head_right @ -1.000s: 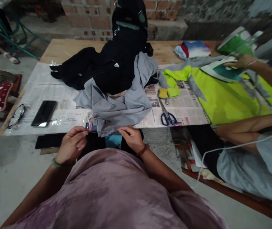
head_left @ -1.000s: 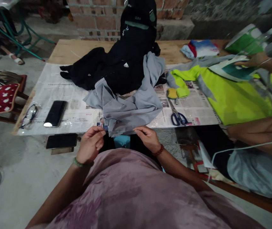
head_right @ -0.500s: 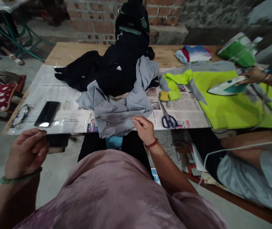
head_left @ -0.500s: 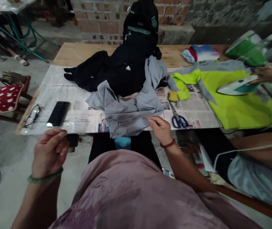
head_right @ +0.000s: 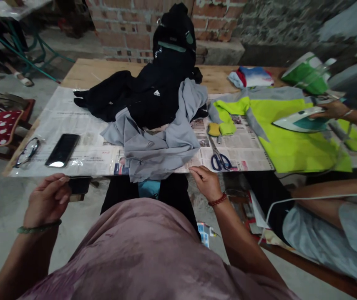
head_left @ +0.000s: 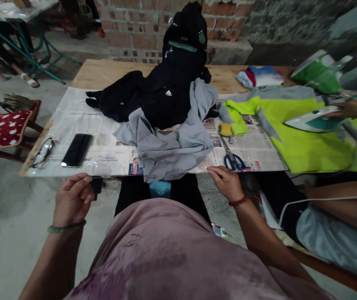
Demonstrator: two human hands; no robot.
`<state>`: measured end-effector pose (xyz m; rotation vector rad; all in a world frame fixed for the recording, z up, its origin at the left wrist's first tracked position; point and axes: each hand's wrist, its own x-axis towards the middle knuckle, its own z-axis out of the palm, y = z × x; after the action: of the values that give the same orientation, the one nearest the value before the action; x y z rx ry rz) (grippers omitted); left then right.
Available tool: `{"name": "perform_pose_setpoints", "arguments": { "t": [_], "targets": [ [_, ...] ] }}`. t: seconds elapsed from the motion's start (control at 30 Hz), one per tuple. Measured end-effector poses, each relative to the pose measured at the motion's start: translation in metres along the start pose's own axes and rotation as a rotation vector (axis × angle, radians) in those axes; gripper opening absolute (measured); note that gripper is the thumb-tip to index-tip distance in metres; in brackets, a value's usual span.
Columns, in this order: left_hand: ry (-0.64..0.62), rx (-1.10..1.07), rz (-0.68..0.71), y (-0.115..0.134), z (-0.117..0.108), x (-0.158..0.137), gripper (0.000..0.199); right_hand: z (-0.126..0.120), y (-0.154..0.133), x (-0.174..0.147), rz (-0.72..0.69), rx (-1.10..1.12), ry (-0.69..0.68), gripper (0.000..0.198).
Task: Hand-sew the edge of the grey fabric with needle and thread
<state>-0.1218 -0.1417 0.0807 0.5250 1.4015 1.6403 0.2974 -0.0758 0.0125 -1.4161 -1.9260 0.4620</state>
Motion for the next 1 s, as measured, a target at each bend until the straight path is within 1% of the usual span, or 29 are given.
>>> {"name": "perform_pose_setpoints", "arguments": {
  "t": [0.1,0.23,0.33,0.47,0.53,0.6,0.67,0.7,0.77,0.8,0.9,1.0],
  "targets": [
    [0.006,0.005,-0.03,-0.009,0.0,0.001,0.02,-0.003,0.016,-0.011,0.005,-0.06,-0.039,0.025],
    [0.003,0.016,-0.063,-0.017,0.004,-0.001,0.022,-0.004,0.034,-0.027,0.063,-0.103,-0.087,0.028],
    [0.004,0.03,-0.078,-0.02,0.008,-0.002,0.024,-0.002,0.043,-0.037,0.109,-0.088,-0.107,0.027],
    [-0.011,0.027,-0.094,-0.024,0.013,-0.004,0.025,-0.002,0.049,-0.047,0.18,-0.004,-0.068,0.027],
    [-0.027,0.028,-0.112,-0.027,0.014,-0.006,0.027,-0.002,0.05,-0.049,0.293,0.119,-0.02,0.029],
    [-0.041,0.038,-0.146,-0.032,0.015,-0.007,0.027,-0.003,0.049,-0.049,0.454,0.275,0.056,0.032],
    [-0.055,0.053,-0.182,-0.039,0.015,-0.007,0.028,-0.004,0.047,-0.045,0.584,0.444,0.186,0.033],
    [-0.063,0.063,-0.2,-0.044,0.014,-0.008,0.029,-0.005,0.046,-0.043,0.62,0.541,0.257,0.032],
    [-0.08,0.098,-0.243,-0.054,0.014,-0.009,0.032,-0.009,0.043,-0.036,0.644,0.761,0.377,0.032],
    [-0.088,0.123,-0.265,-0.059,0.014,-0.009,0.033,-0.011,0.042,-0.032,0.641,0.874,0.411,0.032],
    [-0.11,0.239,-0.316,-0.076,0.015,-0.013,0.036,-0.015,0.038,-0.02,0.577,1.143,0.427,0.029],
    [-0.154,0.407,-0.328,-0.09,0.019,-0.016,0.032,-0.016,0.034,-0.008,0.48,1.238,0.414,0.028]
  ]
}}
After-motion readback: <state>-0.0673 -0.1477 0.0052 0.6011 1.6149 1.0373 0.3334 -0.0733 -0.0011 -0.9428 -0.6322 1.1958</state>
